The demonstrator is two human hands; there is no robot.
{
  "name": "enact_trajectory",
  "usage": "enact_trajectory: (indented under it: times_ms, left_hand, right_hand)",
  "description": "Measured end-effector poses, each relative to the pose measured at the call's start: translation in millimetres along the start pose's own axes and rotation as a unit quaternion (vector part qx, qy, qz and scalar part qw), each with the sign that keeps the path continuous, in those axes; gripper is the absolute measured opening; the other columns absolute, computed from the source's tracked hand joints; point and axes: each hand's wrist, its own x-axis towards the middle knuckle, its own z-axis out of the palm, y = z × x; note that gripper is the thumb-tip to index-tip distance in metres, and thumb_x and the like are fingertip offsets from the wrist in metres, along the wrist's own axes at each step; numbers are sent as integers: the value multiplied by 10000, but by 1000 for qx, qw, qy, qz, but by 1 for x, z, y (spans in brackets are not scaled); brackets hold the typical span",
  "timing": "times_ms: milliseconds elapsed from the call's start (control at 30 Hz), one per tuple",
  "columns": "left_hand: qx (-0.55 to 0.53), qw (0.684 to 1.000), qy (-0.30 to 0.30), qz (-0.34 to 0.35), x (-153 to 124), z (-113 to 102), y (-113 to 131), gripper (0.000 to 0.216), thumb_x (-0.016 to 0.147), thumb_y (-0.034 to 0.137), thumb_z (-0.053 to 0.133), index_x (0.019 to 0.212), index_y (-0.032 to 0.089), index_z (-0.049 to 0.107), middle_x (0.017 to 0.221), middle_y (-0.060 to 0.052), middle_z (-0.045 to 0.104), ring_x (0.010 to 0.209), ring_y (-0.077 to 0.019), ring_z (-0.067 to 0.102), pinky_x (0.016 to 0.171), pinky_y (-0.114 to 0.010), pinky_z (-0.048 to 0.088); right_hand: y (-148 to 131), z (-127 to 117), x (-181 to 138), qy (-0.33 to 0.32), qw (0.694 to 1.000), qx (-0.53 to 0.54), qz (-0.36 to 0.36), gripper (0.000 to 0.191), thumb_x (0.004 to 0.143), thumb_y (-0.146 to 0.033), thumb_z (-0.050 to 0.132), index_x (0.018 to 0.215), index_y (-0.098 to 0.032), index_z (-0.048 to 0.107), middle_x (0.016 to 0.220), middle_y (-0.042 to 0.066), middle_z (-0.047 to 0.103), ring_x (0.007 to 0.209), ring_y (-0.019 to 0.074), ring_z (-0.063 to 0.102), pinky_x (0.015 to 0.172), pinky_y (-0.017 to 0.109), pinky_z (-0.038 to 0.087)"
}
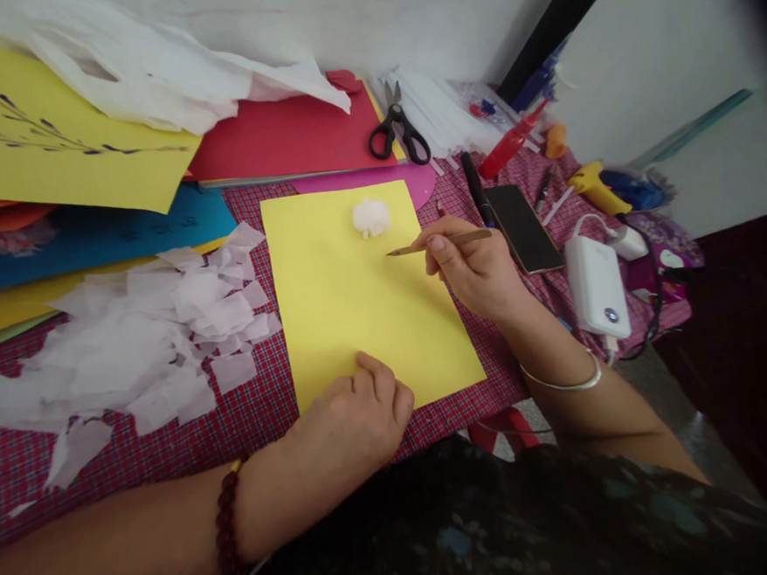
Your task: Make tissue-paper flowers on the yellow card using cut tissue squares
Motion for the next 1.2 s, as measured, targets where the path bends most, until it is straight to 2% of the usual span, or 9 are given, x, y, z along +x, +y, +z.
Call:
enact_trajectory:
  times_ms: [200,367,433,600,667,867,1200]
  left_hand:
    - [-2,1000,-7,5,-3,2,2,153,833,34,480,922,97,588,946,-242,745,594,-191,670,487,-250,430]
    - [-1,1000,-6,5,-4,5,2,147,835,52,482,933,104,578,944,-235,743,596,-189,665,486,-247,420]
    - [-2,1000,-6,3,-5,6,3,151,841,59,470,940,103,576,955,-240,742,601,-191,665,489,-252,423]
    - [-14,1000,5,-6,-5,7,6,141,857,75,449,933,112,562,939,-248,742,619,-205,670,496,-262,427]
    - [-19,1000,8,-8,-5,8,6,129,860,81,448,924,117,554,934,-253,742,620,-210,670,489,-261,419]
    - [-16,999,24,-18,-5,10,7,116,864,93,450,911,114,554,941,-259,744,631,-215,678,489,-270,421]
    - [-14,999,35,-25,-3,10,9,119,854,96,456,904,113,563,924,-237,746,619,-216,670,490,-289,413]
  right_hand:
    - [3,0,2,19,1000,-4,-9,425,1012,-546,476,842,-201,657,575,-26,546,503,100,477,499,259,351]
    - [-4,2,-1,5,998,44,-33,407,1032,-460,487,763,-189,628,560,-32,521,482,80,459,490,246,339]
    - [-7,3,-4,-26,995,83,-40,405,1040,-437,479,759,-184,626,579,-27,526,498,79,473,490,239,351]
    - [-11,9,-11,-160,973,164,-26,353,1048,-372,477,798,-177,632,643,-23,541,515,72,492,482,224,371]
    - [-11,12,-13,-178,965,189,-19,339,1050,-357,476,803,-179,624,632,-29,529,511,71,488,477,220,370]
    - [-14,18,-16,-186,958,217,-2,306,1049,-344,479,844,-177,633,620,-30,546,512,75,504,481,218,381]
    - [-11,22,-18,-152,963,221,6,262,1051,-338,484,899,-192,638,613,-33,575,504,74,511,472,204,401]
